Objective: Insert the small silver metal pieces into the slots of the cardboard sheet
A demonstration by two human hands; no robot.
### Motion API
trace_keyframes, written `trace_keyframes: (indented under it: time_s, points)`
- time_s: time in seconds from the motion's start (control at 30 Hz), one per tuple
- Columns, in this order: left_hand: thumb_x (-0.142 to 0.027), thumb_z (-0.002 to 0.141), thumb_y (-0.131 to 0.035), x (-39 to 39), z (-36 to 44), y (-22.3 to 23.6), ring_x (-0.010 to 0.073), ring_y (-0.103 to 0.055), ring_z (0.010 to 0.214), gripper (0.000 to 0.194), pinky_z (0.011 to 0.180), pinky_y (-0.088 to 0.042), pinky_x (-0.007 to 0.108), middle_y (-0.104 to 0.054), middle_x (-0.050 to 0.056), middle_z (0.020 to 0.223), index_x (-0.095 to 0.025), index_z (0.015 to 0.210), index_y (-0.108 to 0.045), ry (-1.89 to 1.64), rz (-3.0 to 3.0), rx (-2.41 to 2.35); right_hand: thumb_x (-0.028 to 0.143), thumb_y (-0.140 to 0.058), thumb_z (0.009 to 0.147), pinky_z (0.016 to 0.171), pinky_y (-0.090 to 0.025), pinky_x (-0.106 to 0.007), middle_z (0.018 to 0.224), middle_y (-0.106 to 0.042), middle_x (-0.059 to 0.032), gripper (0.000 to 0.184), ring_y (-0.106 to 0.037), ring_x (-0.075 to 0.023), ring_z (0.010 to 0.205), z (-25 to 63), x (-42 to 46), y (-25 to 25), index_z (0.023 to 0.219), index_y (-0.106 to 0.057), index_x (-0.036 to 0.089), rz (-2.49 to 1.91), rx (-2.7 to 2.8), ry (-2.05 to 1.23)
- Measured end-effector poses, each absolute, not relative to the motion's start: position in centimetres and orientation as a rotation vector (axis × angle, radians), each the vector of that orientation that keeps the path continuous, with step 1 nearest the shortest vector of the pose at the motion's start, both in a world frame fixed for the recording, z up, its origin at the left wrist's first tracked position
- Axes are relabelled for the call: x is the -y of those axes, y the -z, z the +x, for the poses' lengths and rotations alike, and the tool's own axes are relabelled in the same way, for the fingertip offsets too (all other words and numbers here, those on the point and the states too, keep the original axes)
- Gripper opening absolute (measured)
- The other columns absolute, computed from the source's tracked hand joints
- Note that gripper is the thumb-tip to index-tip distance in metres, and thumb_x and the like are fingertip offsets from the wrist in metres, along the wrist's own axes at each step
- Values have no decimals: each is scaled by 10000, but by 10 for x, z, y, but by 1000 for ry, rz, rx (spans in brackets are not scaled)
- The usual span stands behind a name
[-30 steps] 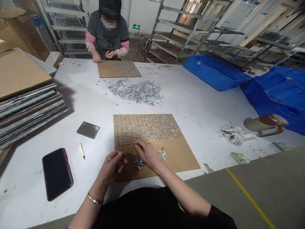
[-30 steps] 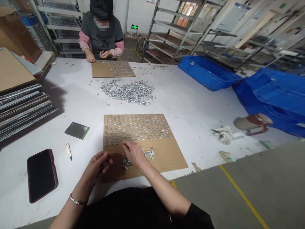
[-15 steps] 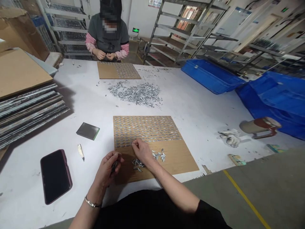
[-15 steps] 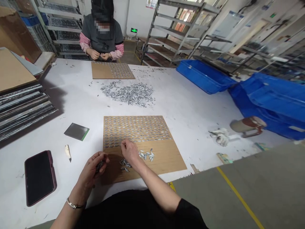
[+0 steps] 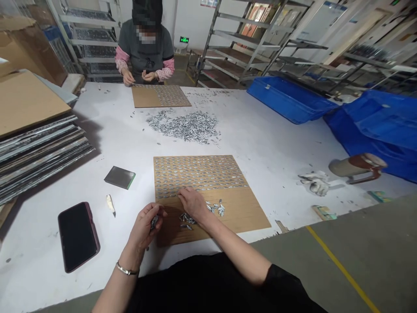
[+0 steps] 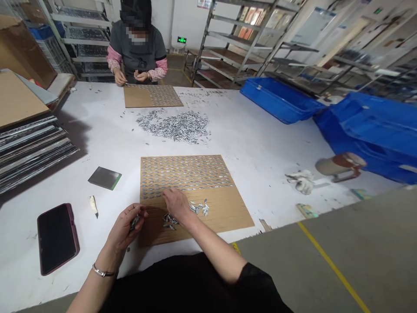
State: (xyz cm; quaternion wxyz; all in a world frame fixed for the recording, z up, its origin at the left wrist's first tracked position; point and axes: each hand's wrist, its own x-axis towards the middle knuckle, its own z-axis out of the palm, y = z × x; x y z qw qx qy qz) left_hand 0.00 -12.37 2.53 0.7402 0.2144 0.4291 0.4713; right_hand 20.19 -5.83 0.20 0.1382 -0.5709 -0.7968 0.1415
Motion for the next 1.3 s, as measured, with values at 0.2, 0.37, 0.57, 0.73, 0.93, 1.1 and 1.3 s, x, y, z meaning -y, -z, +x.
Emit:
trace_keyframes:
  time_s: [0.2,0.37,0.57,0.73,0.93,1.1,1.3]
  points:
    - [-426,763,-789,122,1,-29,24,-398,427,357,321,-152,118,-666,32,766,-141,894,-618,-1032,446,-938,216,-499,1010,741,-429,-279,954,-671,-71,186,-610,-191,871,207,57,-20,982,-682,198,-1628,2412,-467]
    - [-261,819,-698,116,-3,-32,41,-461,499,205,320,-255,111,-645,61,824,-96,922,-635,-1130,205,-835,212,-560,978,777,-442,-278,959,-672,-47,115,-614,-176,887,221,85,-36,988,-675,204,-1344,2544,-655]
    - [-134,850,-642,117,-3,-32,48,-499,566,169,363,-324,92,-627,67,847,-88,1013,-641,-1124,76,-697,184,-584,942,781,-431,-305,960,-656,-79,72,-596,-196,868,220,103,-37,920,-650,167,-1330,2720,-526]
    - [-353,810,-777,126,0,-29,34,-399,473,370,321,-236,117,-639,40,802,-118,1070,-659,-1078,344,-786,179,-520,962,694,-427,-266,847,-688,-30,135,-610,-165,752,231,93,-39,975,-653,195,-1471,2327,-690]
    - [-371,757,-812,124,0,-26,21,-375,484,380,338,-180,116,-539,-14,740,-108,1011,-709,-1011,359,-818,257,-584,902,727,-488,-277,818,-730,-21,170,-670,-180,767,240,69,-15,933,-749,227,-1515,1900,-801]
    - [-346,715,-828,124,1,-27,33,-402,519,413,352,-202,127,-533,-5,762,-89,1024,-733,-1018,360,-877,278,-606,848,664,-494,-279,746,-724,-13,151,-653,-171,661,230,63,0,890,-732,207,-1599,1689,-854]
    - [-339,668,-887,125,2,-25,12,-372,480,368,375,-160,121,-595,-3,721,-131,896,-688,-989,426,-913,193,-584,850,743,-470,-302,763,-688,-27,123,-624,-185,756,224,56,2,822,-702,214,-1623,1887,-617]
